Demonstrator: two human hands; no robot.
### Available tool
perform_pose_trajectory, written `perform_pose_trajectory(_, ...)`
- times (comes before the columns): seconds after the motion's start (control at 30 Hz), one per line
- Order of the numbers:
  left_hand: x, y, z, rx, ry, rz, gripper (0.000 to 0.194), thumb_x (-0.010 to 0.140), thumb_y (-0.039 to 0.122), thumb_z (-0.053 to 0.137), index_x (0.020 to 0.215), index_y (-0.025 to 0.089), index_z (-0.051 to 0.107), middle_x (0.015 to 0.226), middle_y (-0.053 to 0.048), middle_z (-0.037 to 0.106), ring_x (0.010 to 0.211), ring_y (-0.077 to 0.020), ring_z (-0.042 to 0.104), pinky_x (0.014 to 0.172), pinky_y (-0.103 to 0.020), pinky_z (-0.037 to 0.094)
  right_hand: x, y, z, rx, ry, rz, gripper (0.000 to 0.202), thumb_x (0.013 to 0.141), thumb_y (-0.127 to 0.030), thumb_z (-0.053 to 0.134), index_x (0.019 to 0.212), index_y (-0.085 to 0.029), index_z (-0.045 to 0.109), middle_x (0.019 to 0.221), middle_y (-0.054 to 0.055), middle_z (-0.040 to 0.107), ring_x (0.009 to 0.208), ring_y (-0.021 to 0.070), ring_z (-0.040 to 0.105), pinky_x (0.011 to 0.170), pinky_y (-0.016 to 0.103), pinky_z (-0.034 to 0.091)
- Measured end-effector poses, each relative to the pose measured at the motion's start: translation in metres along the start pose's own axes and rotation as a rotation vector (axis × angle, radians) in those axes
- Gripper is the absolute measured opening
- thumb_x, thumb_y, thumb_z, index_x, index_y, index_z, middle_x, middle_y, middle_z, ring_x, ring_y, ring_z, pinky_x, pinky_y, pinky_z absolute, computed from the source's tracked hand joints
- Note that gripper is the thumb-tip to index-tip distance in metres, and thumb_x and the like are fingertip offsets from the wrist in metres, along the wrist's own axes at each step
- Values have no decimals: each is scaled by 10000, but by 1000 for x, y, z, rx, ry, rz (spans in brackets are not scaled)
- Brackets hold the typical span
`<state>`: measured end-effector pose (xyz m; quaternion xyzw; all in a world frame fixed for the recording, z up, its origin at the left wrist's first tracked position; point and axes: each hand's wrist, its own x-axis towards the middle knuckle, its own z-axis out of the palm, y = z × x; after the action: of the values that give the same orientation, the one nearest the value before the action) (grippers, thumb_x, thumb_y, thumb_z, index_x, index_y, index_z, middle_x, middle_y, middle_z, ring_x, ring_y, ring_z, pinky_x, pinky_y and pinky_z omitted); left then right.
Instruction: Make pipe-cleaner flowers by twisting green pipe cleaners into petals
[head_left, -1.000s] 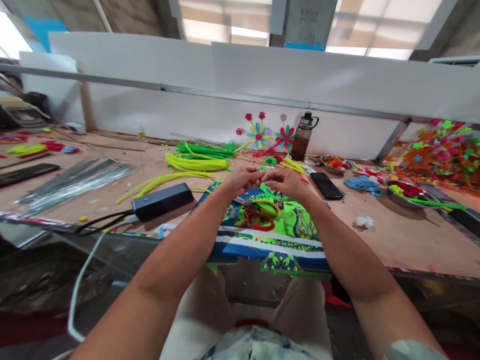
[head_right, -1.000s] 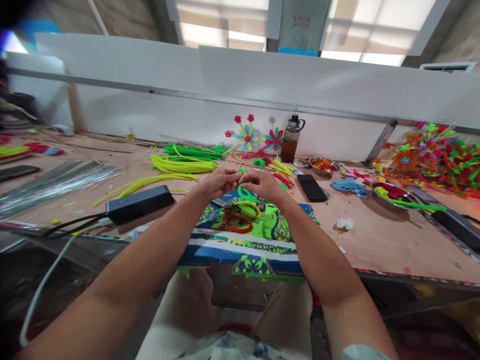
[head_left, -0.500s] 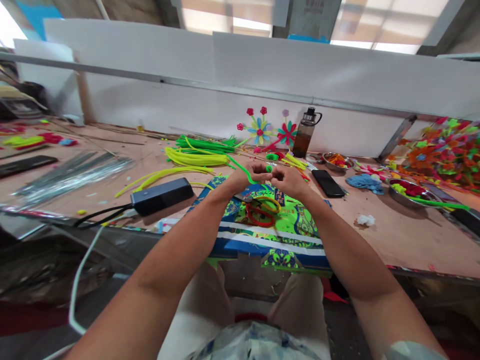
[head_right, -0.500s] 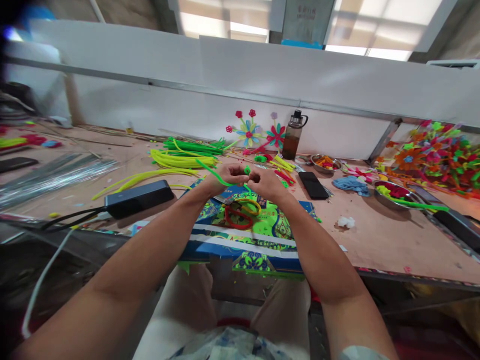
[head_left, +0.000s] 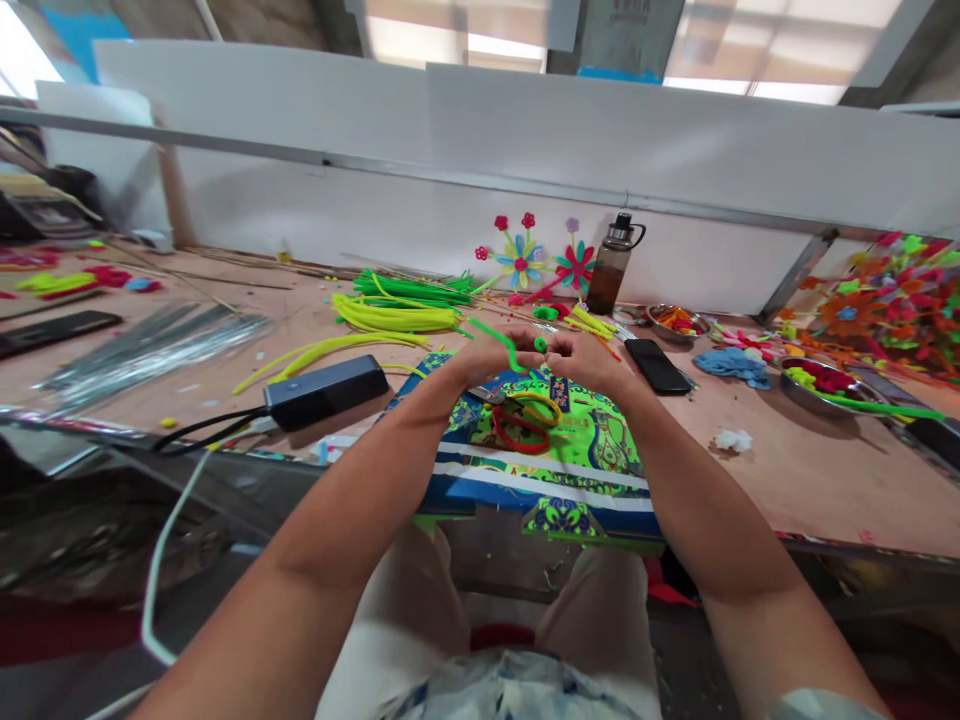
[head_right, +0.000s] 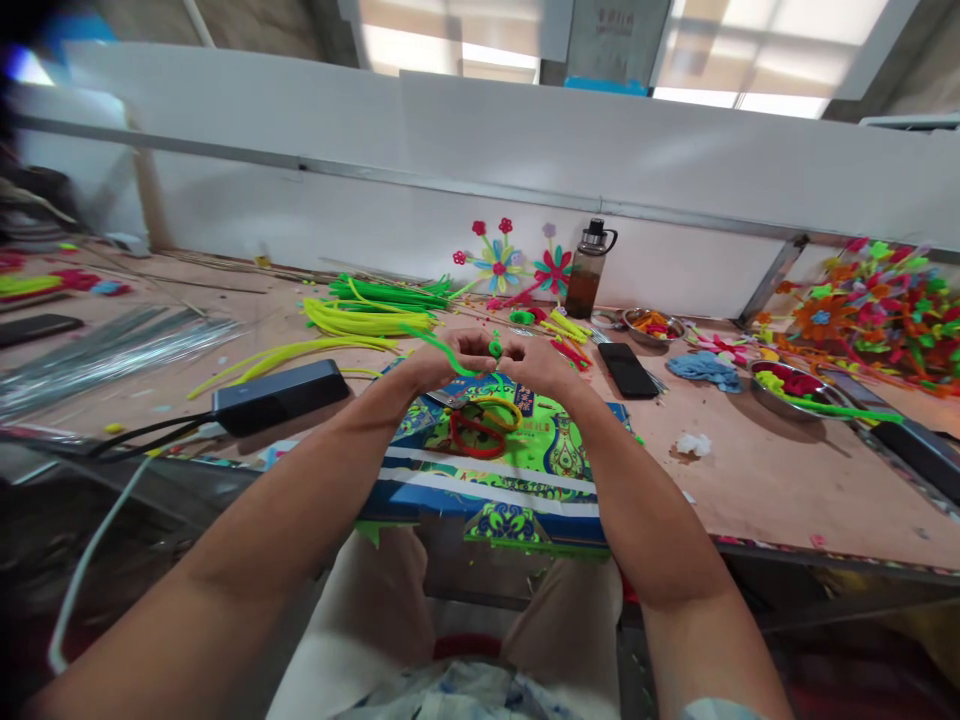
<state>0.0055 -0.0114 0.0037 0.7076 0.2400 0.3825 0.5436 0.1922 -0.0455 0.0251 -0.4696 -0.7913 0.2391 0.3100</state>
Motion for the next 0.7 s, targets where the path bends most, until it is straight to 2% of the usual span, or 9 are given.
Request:
perform_pose_trajectory(0.2,1,-2,2,-2,-6,70,273,597,327,828,693,130,664,627,8,589,573,-79,495,553,-210,372,3,12,2,196,-39,118,131,734,-285,534,658,-180,519,555,-21,519,532,113,481,520,247,358)
perform_pose_trajectory(0.27,2,-3,1,3,45,75,269,594,326,829,691,123,682,643,-8,611,584,-87,511,556,-214,379,4,14,4,265,-16,91,146,746,-303,560,677,-180,523,561,-28,515,526,102,472,526,241,367)
perform_pose_trajectory(0.37,4,-3,-2,-96,131,48,295,589,347,834,705,117,690,655,-23,625,576,-93,524,549,-219,389,6,12,7,355,77,-34,158,733,-315,621,774,-181,547,644,-40,532,574,93,477,555,229,379)
perform_pose_trajectory(0.53,3,1,0,-242,128,12,330,587,366,847,717,116,674,617,-11,589,517,-75,500,499,-211,368,6,8,11,259,285,-134,176,750,-318,631,847,-174,603,740,-10,581,687,121,516,628,248,398)
perform_pose_trajectory(0.7,3,-2,6,-224,161,63,337,616,386,834,687,128,629,598,7,566,517,-70,486,503,-207,355,4,6,13,118,346,-182,135,791,-297,582,823,-171,618,794,22,607,730,143,531,647,264,398)
